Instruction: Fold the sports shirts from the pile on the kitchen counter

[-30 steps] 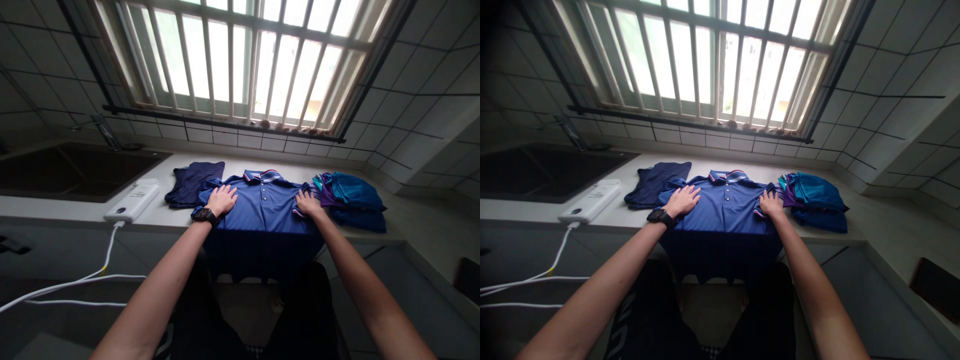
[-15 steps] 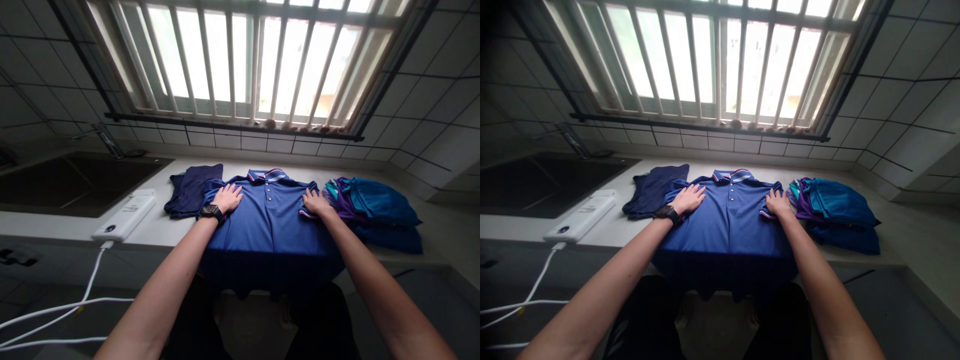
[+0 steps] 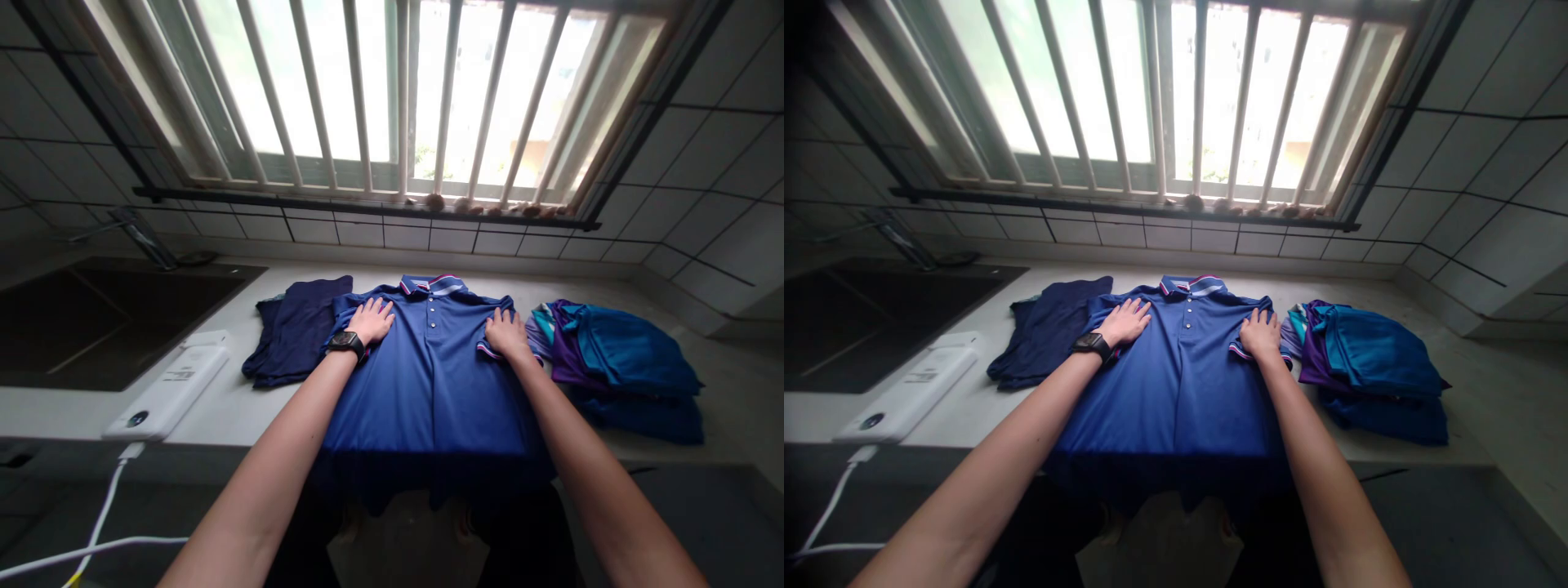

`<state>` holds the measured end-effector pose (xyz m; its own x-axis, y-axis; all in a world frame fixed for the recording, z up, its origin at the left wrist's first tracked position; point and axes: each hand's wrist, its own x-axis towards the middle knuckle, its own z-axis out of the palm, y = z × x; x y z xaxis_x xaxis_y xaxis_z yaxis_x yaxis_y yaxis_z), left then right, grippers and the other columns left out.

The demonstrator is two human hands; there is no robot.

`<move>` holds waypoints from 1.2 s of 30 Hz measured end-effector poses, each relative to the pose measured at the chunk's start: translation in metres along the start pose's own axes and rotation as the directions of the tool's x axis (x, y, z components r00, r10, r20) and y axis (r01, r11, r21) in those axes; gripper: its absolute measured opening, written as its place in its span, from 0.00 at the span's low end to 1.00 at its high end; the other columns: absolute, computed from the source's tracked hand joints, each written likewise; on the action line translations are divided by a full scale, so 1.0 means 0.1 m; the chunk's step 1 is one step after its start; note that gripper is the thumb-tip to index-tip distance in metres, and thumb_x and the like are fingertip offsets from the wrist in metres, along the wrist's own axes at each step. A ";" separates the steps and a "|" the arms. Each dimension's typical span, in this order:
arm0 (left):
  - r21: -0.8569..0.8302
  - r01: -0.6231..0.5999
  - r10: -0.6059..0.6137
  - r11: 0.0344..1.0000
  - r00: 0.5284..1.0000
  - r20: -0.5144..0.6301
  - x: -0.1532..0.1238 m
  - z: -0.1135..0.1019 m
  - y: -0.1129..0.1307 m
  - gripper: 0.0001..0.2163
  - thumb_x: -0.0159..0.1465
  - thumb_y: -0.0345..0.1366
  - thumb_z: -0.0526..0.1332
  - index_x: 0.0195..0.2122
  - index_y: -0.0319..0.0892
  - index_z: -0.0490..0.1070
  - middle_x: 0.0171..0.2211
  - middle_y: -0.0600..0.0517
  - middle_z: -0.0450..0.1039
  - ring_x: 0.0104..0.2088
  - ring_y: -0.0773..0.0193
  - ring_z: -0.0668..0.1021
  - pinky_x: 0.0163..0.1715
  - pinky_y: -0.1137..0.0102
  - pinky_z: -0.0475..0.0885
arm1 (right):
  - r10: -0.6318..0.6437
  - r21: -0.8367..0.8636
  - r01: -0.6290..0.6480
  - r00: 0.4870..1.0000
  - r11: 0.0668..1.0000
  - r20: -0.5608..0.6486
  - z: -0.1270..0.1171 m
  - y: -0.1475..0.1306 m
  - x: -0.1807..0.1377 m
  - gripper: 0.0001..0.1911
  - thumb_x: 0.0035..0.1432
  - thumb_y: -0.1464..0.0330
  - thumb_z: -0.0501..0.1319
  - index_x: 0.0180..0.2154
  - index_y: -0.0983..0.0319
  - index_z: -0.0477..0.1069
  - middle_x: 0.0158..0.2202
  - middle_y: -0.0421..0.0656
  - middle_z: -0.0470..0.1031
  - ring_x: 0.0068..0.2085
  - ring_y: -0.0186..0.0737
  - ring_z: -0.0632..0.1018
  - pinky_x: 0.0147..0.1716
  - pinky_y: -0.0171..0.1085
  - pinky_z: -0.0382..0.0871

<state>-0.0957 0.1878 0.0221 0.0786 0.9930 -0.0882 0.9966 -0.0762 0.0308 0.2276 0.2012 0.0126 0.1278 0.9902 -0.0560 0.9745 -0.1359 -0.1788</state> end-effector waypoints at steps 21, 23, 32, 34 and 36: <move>-0.194 0.218 -0.218 0.956 0.976 0.021 0.65 -0.58 -0.45 0.11 0.59 0.35 0.67 0.42 0.42 0.83 0.45 0.41 0.84 0.48 0.52 0.84 0.47 0.70 0.76 | 0.155 0.687 -0.224 0.975 0.691 0.161 -0.41 -0.08 0.79 0.08 0.52 0.77 0.71 0.33 0.63 0.75 0.24 0.41 0.78 0.27 0.37 0.79 0.27 0.31 0.75; -0.188 0.224 -0.222 0.956 0.975 0.031 0.62 -0.60 -0.41 0.11 0.56 0.35 0.69 0.40 0.41 0.82 0.42 0.41 0.84 0.44 0.50 0.85 0.44 0.69 0.77 | 0.136 0.709 -0.221 0.975 0.670 0.175 -0.43 -0.11 0.75 0.08 0.52 0.78 0.71 0.34 0.64 0.76 0.26 0.41 0.79 0.27 0.37 0.80 0.23 0.29 0.71; -0.209 0.222 -0.214 0.952 0.975 0.062 0.39 -0.72 -0.27 0.03 0.56 0.27 0.66 0.31 0.37 0.79 0.27 0.47 0.81 0.35 0.58 0.82 0.35 0.72 0.72 | -0.028 0.823 -0.225 0.959 0.522 0.280 -0.52 -0.09 0.42 0.14 0.61 0.61 0.70 0.45 0.63 0.79 0.47 0.46 0.84 0.29 0.33 0.83 0.14 0.26 0.53; -0.228 0.219 -0.217 0.949 0.976 0.034 0.36 -0.76 -0.25 0.06 0.58 0.27 0.64 0.36 0.38 0.79 0.31 0.47 0.82 0.36 0.59 0.82 0.36 0.72 0.72 | -0.011 0.809 -0.233 0.959 0.539 0.284 -0.55 -0.16 0.38 0.11 0.60 0.68 0.69 0.44 0.65 0.79 0.45 0.47 0.85 0.30 0.33 0.83 0.16 0.26 0.55; -0.260 0.220 -0.235 0.940 0.972 -0.029 0.32 -0.84 -0.22 0.11 0.60 0.28 0.62 0.42 0.40 0.79 0.36 0.47 0.82 0.38 0.59 0.82 0.38 0.72 0.73 | 0.006 0.826 -0.214 0.969 0.521 0.247 -0.61 -0.26 0.35 0.10 0.60 0.72 0.67 0.44 0.66 0.78 0.44 0.47 0.84 0.34 0.35 0.85 0.20 0.25 0.62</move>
<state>-0.1170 0.2292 0.1022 -0.1586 0.9853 -0.0638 0.9482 0.1700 0.2685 0.2182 0.2408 0.0752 0.0843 0.9509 -0.2978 0.3280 -0.3087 -0.8928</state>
